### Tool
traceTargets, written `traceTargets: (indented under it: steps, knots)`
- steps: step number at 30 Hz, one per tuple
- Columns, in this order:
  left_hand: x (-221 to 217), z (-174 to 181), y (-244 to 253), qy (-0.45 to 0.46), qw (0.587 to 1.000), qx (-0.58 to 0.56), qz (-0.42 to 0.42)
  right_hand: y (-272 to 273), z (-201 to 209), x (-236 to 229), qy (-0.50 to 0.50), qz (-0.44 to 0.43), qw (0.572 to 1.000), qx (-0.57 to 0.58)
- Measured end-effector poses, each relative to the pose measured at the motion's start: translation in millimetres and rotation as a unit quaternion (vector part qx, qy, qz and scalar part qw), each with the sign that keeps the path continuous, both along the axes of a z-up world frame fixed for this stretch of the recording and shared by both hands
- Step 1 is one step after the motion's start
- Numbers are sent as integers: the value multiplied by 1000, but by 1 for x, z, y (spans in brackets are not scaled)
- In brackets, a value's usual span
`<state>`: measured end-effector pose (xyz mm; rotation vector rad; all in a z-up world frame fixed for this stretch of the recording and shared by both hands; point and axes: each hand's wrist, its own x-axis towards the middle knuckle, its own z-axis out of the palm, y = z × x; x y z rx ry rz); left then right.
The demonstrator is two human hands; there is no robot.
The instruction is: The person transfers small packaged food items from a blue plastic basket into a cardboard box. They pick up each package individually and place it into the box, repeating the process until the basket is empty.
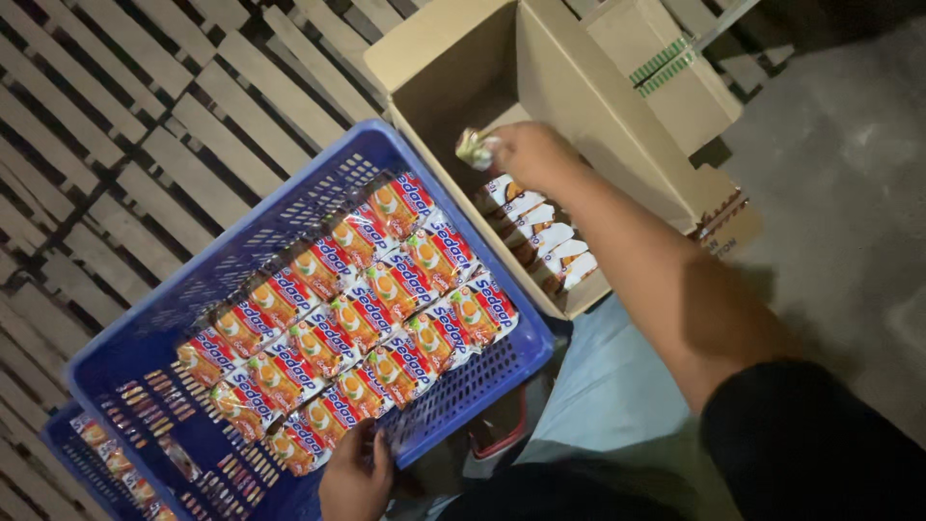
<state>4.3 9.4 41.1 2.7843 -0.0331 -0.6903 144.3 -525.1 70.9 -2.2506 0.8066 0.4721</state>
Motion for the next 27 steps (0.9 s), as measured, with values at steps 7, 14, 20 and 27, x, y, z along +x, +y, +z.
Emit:
traceTargets:
  steps: [7,14,20,27]
  knots:
    - [-2,0,1,-18,1000,-1,-25,-4,55,-84,-184,-269,944,55]
    - [5,29,-16,75,996,-36,3,51,117,-165,-321,-349,836,275]
    - [-23,34,-49,78,900,-418,99,120,119,-232,-241,-140,960,-20]
    - [-46,85,-99,221,612,-745,146,210,120,-259,-646,185,739,-42]
